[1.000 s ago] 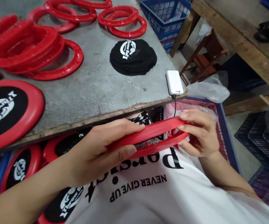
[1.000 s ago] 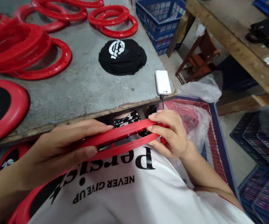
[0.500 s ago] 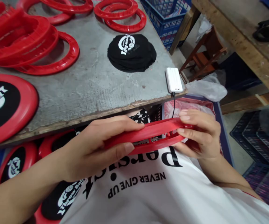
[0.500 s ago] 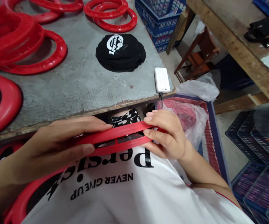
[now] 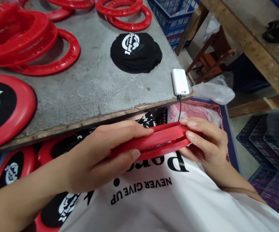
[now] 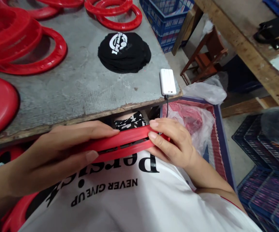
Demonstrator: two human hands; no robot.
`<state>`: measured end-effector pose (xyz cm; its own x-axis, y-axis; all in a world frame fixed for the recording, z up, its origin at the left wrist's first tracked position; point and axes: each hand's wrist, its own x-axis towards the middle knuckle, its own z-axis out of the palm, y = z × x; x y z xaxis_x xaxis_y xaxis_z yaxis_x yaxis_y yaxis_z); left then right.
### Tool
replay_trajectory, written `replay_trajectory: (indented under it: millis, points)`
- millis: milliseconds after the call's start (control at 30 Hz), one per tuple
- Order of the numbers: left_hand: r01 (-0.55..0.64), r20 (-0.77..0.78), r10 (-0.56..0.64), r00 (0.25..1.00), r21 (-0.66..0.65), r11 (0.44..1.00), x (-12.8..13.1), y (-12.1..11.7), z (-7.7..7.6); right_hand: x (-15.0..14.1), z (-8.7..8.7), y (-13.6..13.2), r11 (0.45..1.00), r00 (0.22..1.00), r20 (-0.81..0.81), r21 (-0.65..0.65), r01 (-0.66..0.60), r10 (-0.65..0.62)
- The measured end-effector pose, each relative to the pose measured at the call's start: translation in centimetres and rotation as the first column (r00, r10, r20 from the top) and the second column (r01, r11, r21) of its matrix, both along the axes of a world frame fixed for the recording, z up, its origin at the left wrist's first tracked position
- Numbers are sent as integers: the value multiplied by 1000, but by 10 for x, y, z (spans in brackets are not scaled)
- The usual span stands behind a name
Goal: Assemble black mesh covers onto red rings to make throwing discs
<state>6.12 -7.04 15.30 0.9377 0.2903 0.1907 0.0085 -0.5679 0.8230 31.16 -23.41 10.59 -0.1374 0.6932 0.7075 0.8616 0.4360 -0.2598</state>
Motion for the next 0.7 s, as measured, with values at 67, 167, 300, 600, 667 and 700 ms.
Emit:
replay_trajectory:
  millis: [67, 167, 300, 600, 667, 700]
  points:
    - [-4, 11, 4, 1000, -3, 1000, 1, -1, 0, -1, 0, -1, 1000, 1000, 3, -8, 23, -23]
    - [-3, 18, 3, 1000, -10, 1000, 1, -2, 0, -2, 0, -4, 1000, 1000, -2, 10, 22, -22]
    - [-17, 20, 18, 1000, -21, 1000, 1, -2, 0, -3, 0, -8, 1000, 999, -31, -19, 11, -12]
    - [-26, 17, 26, 1000, 17, 1000, -1, -4, 0, -6, 2, -16, 994, 997, -69, -100, 39, -46]
    - [-23, 22, 22, 1000, 22, 1000, -2, -4, -1, -7, 2, -17, 993, 994, -86, -103, 52, -61]
    - [-20, 24, 19, 1000, 22, 1000, -2, -4, -1, -7, 1, -18, 993, 994, -93, -104, 52, -62]
